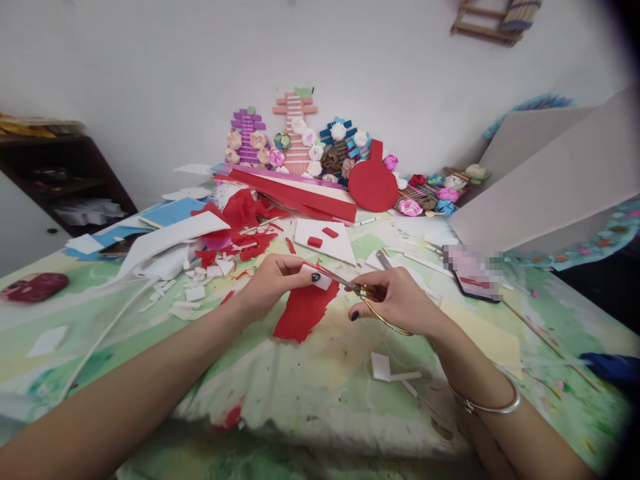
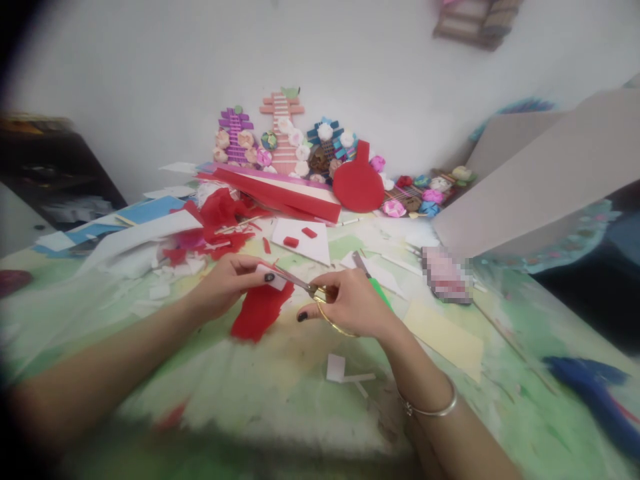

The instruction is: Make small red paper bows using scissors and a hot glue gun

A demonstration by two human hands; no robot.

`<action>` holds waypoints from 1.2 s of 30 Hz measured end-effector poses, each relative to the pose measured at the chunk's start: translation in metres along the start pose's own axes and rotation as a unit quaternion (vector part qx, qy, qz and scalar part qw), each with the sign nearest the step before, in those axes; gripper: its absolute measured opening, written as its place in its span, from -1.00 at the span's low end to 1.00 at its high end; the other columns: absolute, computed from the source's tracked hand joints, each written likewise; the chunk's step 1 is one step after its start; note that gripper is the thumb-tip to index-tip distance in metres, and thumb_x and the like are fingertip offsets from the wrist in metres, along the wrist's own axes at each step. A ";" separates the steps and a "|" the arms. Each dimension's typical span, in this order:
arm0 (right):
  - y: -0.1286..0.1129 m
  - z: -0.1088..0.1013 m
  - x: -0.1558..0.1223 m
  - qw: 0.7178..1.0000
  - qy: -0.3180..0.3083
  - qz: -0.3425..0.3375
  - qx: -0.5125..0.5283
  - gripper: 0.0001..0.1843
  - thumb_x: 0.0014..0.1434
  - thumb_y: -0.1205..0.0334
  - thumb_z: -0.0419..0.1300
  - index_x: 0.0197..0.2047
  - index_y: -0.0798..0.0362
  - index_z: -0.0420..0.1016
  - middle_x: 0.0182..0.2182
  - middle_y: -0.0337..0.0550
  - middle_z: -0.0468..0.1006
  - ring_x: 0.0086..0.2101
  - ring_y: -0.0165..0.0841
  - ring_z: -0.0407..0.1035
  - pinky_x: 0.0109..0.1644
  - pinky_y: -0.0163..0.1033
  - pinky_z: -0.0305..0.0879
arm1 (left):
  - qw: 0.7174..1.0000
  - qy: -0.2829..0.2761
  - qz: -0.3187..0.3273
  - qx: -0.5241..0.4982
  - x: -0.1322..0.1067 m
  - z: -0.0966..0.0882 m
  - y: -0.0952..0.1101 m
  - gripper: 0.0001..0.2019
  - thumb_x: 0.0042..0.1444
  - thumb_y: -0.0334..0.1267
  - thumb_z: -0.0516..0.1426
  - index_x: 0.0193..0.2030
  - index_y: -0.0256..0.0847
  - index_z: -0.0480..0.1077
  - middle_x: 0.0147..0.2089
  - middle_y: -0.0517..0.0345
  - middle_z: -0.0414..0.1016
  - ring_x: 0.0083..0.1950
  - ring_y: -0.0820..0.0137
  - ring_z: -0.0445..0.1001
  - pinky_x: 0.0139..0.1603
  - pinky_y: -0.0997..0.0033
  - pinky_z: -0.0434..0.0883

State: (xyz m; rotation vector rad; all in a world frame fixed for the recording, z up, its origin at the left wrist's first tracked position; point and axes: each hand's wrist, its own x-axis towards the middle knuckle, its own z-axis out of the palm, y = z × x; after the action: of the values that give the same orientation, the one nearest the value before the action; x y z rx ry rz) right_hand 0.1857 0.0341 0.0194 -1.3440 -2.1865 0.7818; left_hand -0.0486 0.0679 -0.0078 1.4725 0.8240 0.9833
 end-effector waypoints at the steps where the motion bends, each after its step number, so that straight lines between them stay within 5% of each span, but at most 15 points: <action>1: 0.001 0.000 0.000 1.000 0.002 0.003 0.001 -0.52 -0.07 -0.13 0.34 -0.25 0.11 0.58 -0.66 -0.38 0.14 -0.57 -0.50 -0.03 -0.50 -0.30 -0.12 | 1.000 0.000 -0.001 -0.002 0.000 0.000 0.000 -0.82 -0.04 -0.20 0.28 -0.37 -0.28 0.60 -0.38 0.05 0.61 -0.37 0.38 0.50 -0.37 0.49 0.37; 23: -0.004 0.001 0.000 0.999 -0.002 0.002 -0.043 -0.53 0.02 -0.12 0.28 -0.15 0.09 0.57 -0.65 -0.38 0.09 -0.56 -0.49 -0.06 -0.49 -0.30 -0.12 | 1.000 0.014 0.013 0.021 0.000 0.001 0.002 -0.84 -0.03 -0.22 0.27 -0.36 -0.26 0.60 -0.35 0.05 0.62 -0.32 0.35 0.52 -0.32 0.46 0.40; 36: -0.005 0.001 0.000 1.000 0.005 0.000 -0.028 -0.52 -0.02 -0.16 0.29 -0.30 0.13 0.57 -0.67 -0.39 0.10 -0.57 -0.51 -0.06 -0.50 -0.32 -0.15 | 1.000 0.010 0.020 0.014 0.000 0.000 -0.001 -0.84 -0.02 -0.21 0.27 -0.36 -0.26 0.60 -0.35 0.06 0.63 -0.33 0.38 0.52 -0.34 0.51 0.39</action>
State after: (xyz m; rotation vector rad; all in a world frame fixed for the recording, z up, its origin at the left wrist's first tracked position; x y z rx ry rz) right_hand 0.1819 0.0317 0.0224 -1.3730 -2.2157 0.7182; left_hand -0.0488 0.0681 -0.0092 1.5108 0.8285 1.0223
